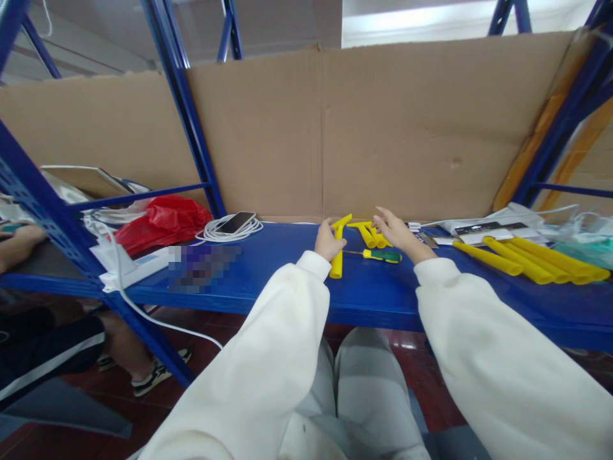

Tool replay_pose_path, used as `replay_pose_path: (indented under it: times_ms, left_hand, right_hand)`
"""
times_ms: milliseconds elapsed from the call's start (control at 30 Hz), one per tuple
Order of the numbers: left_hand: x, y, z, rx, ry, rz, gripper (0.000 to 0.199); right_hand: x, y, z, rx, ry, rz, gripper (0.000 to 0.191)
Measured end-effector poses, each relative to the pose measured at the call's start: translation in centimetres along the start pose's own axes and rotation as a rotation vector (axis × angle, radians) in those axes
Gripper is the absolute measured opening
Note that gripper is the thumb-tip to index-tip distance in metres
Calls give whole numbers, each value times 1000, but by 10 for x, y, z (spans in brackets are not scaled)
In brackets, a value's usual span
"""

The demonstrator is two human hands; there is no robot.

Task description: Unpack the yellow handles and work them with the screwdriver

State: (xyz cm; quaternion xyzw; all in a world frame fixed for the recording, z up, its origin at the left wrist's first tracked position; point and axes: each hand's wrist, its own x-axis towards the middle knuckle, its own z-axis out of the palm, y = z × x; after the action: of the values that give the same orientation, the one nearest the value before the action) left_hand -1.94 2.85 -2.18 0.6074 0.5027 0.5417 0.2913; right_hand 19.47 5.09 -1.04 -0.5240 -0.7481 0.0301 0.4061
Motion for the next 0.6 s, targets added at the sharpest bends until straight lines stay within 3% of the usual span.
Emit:
replay_pose_path:
  times_ms: [133, 233, 400, 600]
  left_hand:
    - [-6, 5, 1, 41, -52, 130, 76]
    - [-10, 6, 2, 55, -113, 170, 76]
    - [-10, 1, 5, 43, -153, 193, 75]
    - [-9, 1, 5, 53, -147, 160, 74]
  right_hand:
    - [-5, -18, 7, 100, -51, -33, 64]
    - [-7, -22, 11, 86, -100, -60, 58]
    - [-8, -20, 13, -19, -160, -120, 39]
    - [-7, -21, 8, -84, -110, -103, 32]
